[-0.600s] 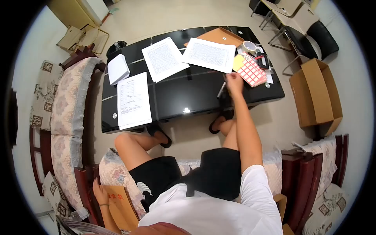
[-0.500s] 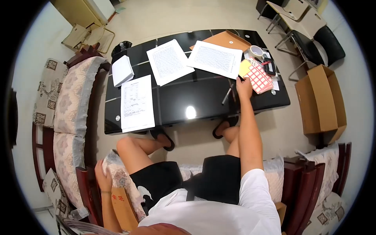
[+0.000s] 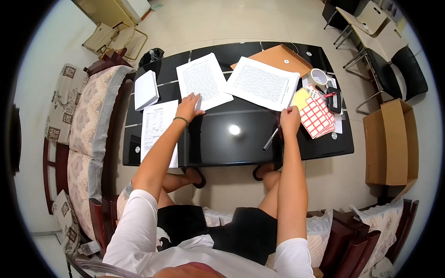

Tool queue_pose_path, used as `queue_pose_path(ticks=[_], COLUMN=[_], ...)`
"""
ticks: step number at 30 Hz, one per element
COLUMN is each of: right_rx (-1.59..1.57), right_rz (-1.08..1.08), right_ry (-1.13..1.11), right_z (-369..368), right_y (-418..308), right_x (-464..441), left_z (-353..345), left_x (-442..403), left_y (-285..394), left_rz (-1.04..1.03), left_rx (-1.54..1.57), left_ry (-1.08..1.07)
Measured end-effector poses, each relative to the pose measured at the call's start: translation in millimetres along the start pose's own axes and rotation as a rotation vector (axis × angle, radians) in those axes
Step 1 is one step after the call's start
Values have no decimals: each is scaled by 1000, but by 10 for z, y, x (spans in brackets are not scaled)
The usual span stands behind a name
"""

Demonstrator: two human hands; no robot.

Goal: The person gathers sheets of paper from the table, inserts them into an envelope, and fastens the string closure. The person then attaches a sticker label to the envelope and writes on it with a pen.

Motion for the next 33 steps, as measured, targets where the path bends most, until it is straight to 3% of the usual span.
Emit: queue_pose_path(ticks=[3,5,6,7,12,15,18,21,22,25,26,27,28,31,33], right_rx=[-518,-666,-719,-772,-915,-842,-814,-963,-999,-1094,-1103,-1110,-1079,-972,-832], right_rz=[-129,-215,-249,-284,-516,-548,-396,-288,-300,-348,-353,-359,-362,-365,-382], right_ry=[52,110,147,186,2,14,114,182,200,258,264,270,254,106,31], right_z=[-119,-30,-3,10,-116,-213,-155,-131,-50,70,92,105,107,-17,64], right_y=[-54,-272,-324,-344,-169,-101,-249,-373,-481,-596,-554,-517,-503,-256,-297], right_x=[24,9,0,-2,19,55,45,-3,12,40,44,50,57,67,104], left_z=[46,-5,-10,-64,-265,-266,-194,-97,59,222,236,124,13,-102,-309], left_x=[-136,-195,-148,-150,-121,-108,50,345,411,299,163,-33,-275,-853,-1200], left_y=[-127,-179,-162,-164,-165,-159,-61,99,169,-2,-140,-368,-589,-1031,-1282], left_rz=[-120,-213,-307,-312,-393,-362,-304,-390,-321,-98,139,233,251,386,440], left_rx=[-63,-160,-147,-191,-297,-264,-200,-142,-64,293,307,346,289,44,78], left_ry=[-159,-210,-66,-59,103,90,19,123,8,245,116,147,200,86,46])
Point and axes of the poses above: each hand's wrist, its own x-axis away from the middle knuckle, its own z-axis out of the back of the hand, y = z × x, the point moved 2 cm from there along -x, towards the middle knuckle, and after that the axes turned 13 degrees about z, right-handed, at the moved point
